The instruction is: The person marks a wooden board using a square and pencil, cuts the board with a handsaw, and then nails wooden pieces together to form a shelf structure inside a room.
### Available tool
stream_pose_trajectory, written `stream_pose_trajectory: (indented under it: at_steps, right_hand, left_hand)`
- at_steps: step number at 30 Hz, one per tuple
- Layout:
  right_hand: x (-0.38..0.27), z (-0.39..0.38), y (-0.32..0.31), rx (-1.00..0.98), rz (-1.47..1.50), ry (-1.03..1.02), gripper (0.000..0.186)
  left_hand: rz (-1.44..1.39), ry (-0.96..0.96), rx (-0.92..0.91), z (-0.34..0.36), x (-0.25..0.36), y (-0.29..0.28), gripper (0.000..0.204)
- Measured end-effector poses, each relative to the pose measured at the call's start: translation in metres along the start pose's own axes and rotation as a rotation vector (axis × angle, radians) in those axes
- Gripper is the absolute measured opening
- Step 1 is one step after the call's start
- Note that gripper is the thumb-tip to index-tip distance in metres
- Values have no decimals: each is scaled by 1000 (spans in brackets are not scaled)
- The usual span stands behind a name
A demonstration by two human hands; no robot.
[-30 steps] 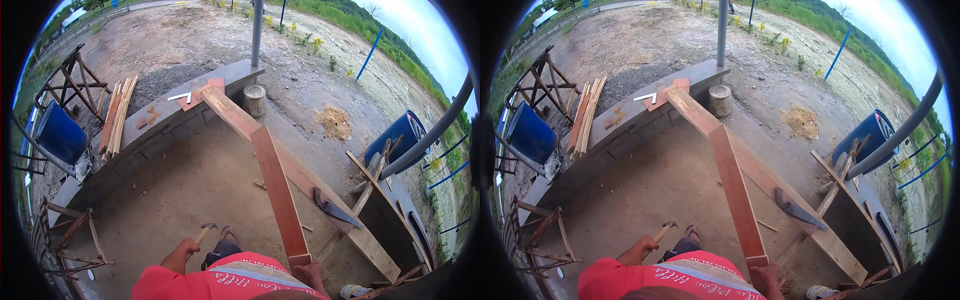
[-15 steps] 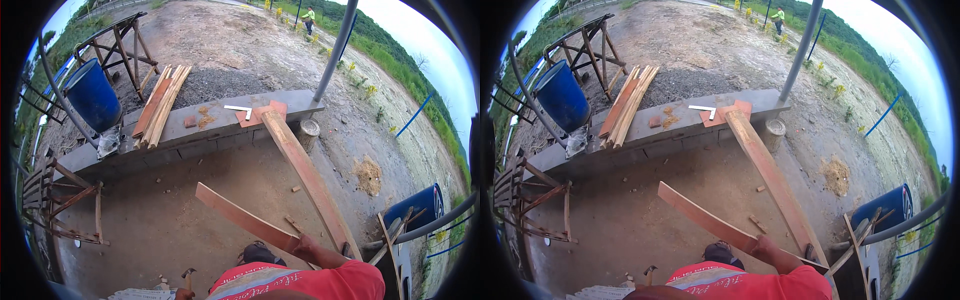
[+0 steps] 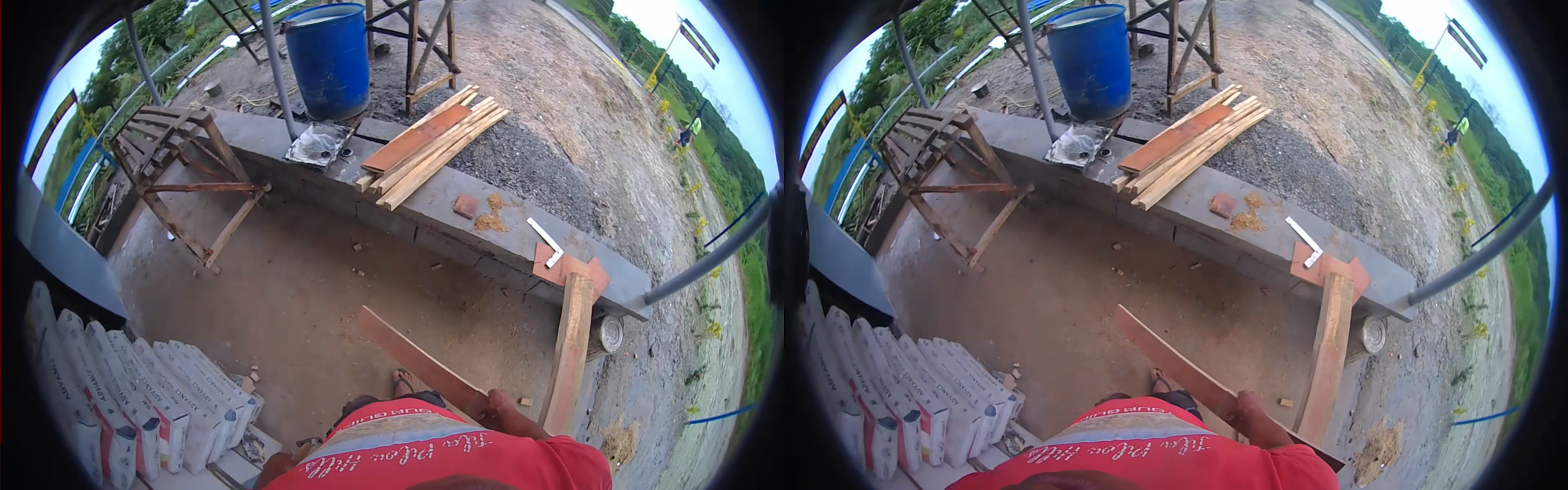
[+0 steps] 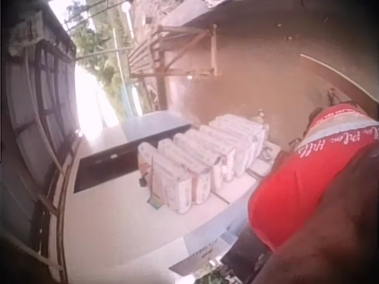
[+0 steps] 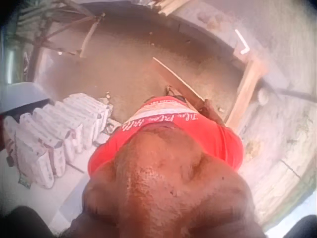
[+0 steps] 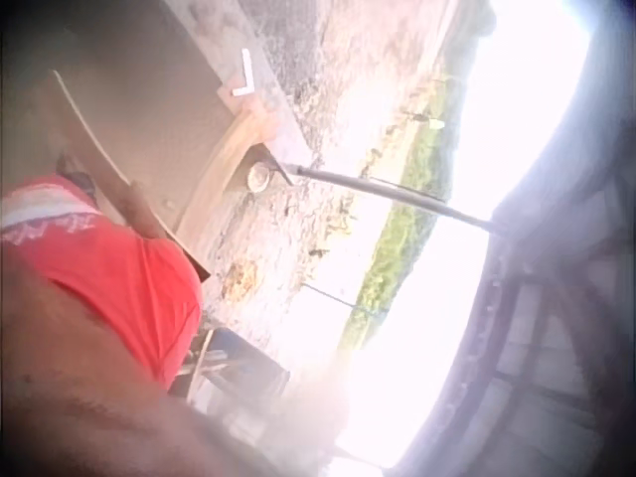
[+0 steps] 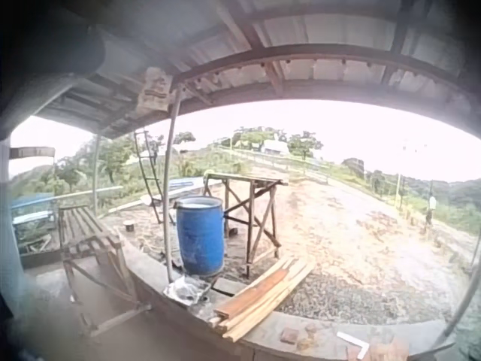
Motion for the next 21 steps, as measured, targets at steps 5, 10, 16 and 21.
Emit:
stream_pose_trajectory:
  at_steps: [5,10,16,21]
  right_hand:
    - [-23,81,-67,-80,-190,-80,63]
    - [-99,151,-147,-70,-371,-153,57]
    - [-212,189,-214,-40,-300,-174,37]
    - [-330,188,-254,37,-325,-216,40]
  left_hand:
    - [-148,-75,67,-43,12,-4,33]
    - [-557,-117,161,-112,-1,26,36]
    - [-826,-152,488,-19,50,-26,38]
    - [-1057,-134,177,69,66,-139,37]
Point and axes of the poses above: each hand's wrist, its own z-axis towards the middle knuckle, its own y-axis out of the palm, x = y × z, the point moved 2 cm from there along z, towards the middle knuckle, and after that the axes turned 2 degrees about -x, right-handed, at the moved point
